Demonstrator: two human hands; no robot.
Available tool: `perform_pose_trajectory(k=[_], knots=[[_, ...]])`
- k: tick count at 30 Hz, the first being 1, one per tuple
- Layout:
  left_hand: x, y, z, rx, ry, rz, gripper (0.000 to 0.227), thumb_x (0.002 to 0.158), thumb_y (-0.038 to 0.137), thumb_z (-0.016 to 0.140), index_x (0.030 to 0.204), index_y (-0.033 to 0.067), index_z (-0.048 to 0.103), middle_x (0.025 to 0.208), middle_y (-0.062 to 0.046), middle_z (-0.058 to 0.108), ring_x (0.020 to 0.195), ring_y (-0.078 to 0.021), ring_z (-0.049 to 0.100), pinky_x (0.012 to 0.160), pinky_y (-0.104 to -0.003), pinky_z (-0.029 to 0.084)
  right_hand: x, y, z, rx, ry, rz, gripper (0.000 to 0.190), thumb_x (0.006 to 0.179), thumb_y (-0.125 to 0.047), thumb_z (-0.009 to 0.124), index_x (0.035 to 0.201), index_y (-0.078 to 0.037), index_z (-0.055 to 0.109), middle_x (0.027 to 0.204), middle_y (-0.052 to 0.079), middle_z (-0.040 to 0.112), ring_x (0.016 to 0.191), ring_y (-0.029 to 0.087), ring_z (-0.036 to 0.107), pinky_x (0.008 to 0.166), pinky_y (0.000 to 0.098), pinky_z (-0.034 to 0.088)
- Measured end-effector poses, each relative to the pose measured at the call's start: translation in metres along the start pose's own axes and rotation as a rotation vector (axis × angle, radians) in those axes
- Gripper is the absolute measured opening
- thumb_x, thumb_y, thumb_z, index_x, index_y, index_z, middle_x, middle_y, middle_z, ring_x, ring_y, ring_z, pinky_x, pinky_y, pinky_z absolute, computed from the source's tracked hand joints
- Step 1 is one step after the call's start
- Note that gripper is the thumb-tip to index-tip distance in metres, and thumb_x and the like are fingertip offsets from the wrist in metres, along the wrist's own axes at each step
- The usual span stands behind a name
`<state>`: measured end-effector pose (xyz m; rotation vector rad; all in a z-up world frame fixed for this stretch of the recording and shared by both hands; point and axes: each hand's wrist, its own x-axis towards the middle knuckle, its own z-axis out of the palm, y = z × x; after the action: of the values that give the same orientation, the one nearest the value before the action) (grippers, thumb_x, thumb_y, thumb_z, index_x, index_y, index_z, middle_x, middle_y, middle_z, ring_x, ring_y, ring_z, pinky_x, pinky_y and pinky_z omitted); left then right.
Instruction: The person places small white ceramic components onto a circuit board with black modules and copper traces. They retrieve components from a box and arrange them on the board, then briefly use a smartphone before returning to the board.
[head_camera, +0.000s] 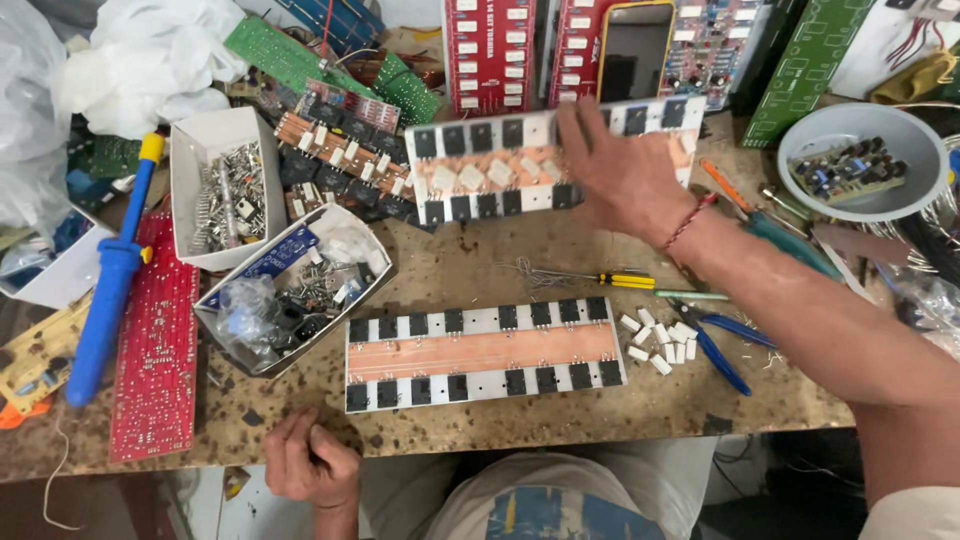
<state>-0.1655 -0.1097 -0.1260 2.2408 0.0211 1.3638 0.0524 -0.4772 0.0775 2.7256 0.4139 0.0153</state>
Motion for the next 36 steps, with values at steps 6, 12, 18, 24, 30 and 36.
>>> perform_pose_trajectory(k=[6,12,18,24,30,36], knots=[[0.011,0.008,0.002,-0.096,0.051,0.013,0.021,0.094,-0.01,0.05,0.089,-0.0098,0.07,0.092,-0.024,0.068,0.08,-0.0368,0.068,0.069,-0.044,0.054,0.005,-0.032,0.052,0.024,0.177,-0.105,0.132,0.052,-0.071,0.09,0.149,0.001,0.035,0.153,0.026,0.043,0.058,0.034,0.074,0.041,0.0457,0.052],[0.019,0.015,0.001,-0.104,0.046,0.026,0.021,0.096,-0.01,0.05,0.086,-0.0123,0.068,0.09,-0.027,0.066,0.076,-0.0379,0.067,0.066,-0.045,0.054,0.02,-0.031,0.035,0.13,-0.075,-0.092,0.125,0.06,-0.061,0.092,0.152,-0.005,0.029,0.145,0.014,0.049,0.082,0.043,0.075,0.063,0.0569,0.056],[0.007,0.004,-0.001,-0.068,0.001,0.011,0.021,0.099,-0.003,0.051,0.091,-0.009,0.069,0.097,-0.025,0.068,0.081,-0.0376,0.068,0.066,-0.046,0.055,0.032,-0.029,0.019,0.164,-0.206,-0.15,0.125,0.06,-0.06,0.095,0.151,-0.005,0.03,0.13,0.014,0.055,0.093,0.042,0.071,0.072,0.058,0.058],[-0.004,-0.005,0.002,-0.031,0.011,-0.008,0.024,0.1,0.0,0.05,0.088,-0.008,0.069,0.094,-0.026,0.066,0.077,-0.0384,0.066,0.062,-0.047,0.051,0.029,-0.035,0.021,0.184,-0.253,-0.182,0.133,0.062,-0.062,0.092,0.16,-0.006,0.022,0.144,0.02,0.05,0.1,0.04,0.069,0.091,0.0606,0.053],[-0.025,-0.018,-0.004,0.009,-0.092,-0.046,0.027,0.11,0.01,0.045,0.103,-0.0027,0.069,0.109,-0.025,0.063,0.094,-0.0415,0.065,0.079,-0.054,0.061,0.027,-0.033,0.021,0.197,-0.221,-0.22,0.142,0.058,-0.073,0.093,0.16,-0.006,0.02,0.142,0.021,0.051,0.096,0.043,0.071,0.083,0.0603,0.056],[0.01,0.006,0.005,-0.075,0.026,0.009,0.023,0.086,-0.016,0.044,0.084,-0.0136,0.067,0.086,-0.03,0.065,0.075,-0.0389,0.065,0.068,-0.045,0.055,0.027,-0.036,0.006,0.241,-0.373,-0.2,0.14,0.068,-0.071,0.088,0.165,-0.009,0.007,0.152,0.026,0.036,0.103,0.046,0.069,0.105,0.0665,0.041]])
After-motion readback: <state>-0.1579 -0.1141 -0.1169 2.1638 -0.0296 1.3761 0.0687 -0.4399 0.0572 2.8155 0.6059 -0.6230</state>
